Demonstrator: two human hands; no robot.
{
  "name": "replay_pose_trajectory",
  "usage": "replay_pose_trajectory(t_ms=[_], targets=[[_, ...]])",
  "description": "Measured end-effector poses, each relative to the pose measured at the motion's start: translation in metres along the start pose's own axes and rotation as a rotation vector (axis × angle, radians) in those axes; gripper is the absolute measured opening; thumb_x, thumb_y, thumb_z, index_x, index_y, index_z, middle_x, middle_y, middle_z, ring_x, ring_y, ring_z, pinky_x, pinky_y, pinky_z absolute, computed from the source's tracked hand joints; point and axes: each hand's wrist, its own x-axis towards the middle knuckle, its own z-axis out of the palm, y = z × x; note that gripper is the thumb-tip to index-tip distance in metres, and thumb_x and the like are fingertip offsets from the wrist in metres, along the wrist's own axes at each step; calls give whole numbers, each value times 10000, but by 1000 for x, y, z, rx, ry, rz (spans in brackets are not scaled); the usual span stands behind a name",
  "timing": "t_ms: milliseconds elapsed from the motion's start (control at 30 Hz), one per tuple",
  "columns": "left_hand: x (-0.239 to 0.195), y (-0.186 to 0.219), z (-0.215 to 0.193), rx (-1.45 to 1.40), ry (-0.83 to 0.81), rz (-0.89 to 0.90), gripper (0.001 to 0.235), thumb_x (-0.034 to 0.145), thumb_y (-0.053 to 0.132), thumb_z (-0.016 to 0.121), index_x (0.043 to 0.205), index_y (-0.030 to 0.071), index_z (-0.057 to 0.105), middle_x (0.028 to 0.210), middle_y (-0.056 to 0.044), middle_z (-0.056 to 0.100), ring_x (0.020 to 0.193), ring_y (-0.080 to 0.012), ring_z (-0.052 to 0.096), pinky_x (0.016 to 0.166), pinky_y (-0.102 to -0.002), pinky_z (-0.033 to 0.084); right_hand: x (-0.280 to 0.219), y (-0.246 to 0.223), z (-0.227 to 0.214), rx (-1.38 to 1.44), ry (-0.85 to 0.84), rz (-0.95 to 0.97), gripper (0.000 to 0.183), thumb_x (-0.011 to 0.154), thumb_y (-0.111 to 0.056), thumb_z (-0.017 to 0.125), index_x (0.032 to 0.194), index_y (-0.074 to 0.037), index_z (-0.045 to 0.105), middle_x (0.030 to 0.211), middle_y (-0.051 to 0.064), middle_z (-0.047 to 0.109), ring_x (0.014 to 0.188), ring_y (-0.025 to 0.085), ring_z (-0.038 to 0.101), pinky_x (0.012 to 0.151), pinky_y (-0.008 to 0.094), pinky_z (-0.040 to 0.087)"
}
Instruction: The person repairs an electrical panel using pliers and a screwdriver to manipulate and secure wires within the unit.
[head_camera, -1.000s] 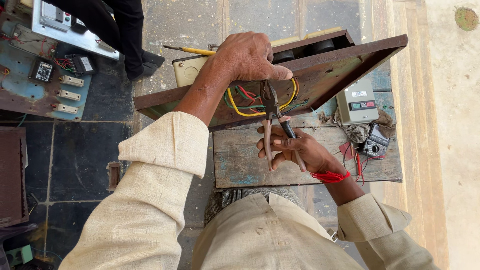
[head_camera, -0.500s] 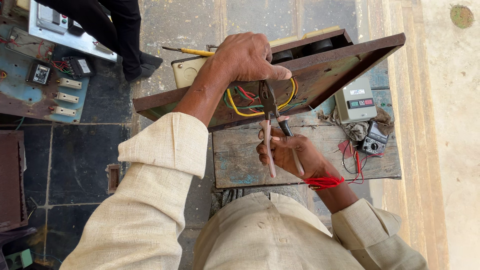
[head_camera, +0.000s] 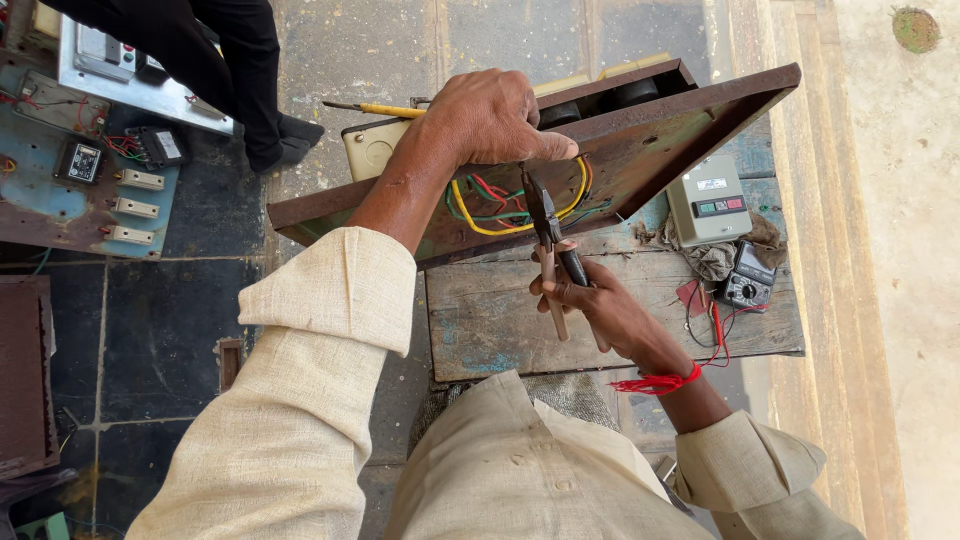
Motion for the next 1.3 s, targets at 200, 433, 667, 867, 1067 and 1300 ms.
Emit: replay_pose_trajectory(t_ms=[200,433,667,867,1067,1300], targets=[[-1,2,-4,25,2,33,702,668,751,815,561,71,679,533,-98,607,509,-247,597,572,-440,498,-2,7,-10,590,-412,-57,638,934,-222,635,1493,23,451,1253,225,661,1137,349,667,922,507,539],[-3,2,-4,11,12,30,675,654,738,820,555,85,683,518,-92,599,498,-240,595,557,-434,495,4,3,-13,770,-581,1,665,947,-214,611,1542,-13,391,1339,238,608,1201,349,634,1005,542,514],[-4,4,-5,-10,27,31,628,641,712,824,562,102,699,525,-81,618,497,-228,608,571,-425,506,9,8,-6,1014,-750,-4,629,1031,-191,605,1581,23,388,1282,203,619,1152,323,638,1002,527,518],[-4,6,-6,8,15,19,646,654,721,815,575,89,708,544,-92,625,522,-246,616,584,-439,512,3,-5,2,949,-671,30,678,920,-194,614,1532,1,398,1236,190,628,1110,303,646,960,530,534],[-4,6,-10,4,6,27,665,663,716,808,566,71,681,538,-104,611,520,-258,614,595,-442,514,2,-6,5,1072,-729,24,638,956,-181,617,1530,24,425,1192,182,620,1077,304,636,950,527,535],[-3,4,-11,-7,-30,0,664,668,733,804,574,86,690,552,-96,611,532,-249,605,581,-456,503,4,-3,20,655,-253,59,483,915,-165,626,1367,-18,543,1036,126,626,903,263,629,835,474,538]])
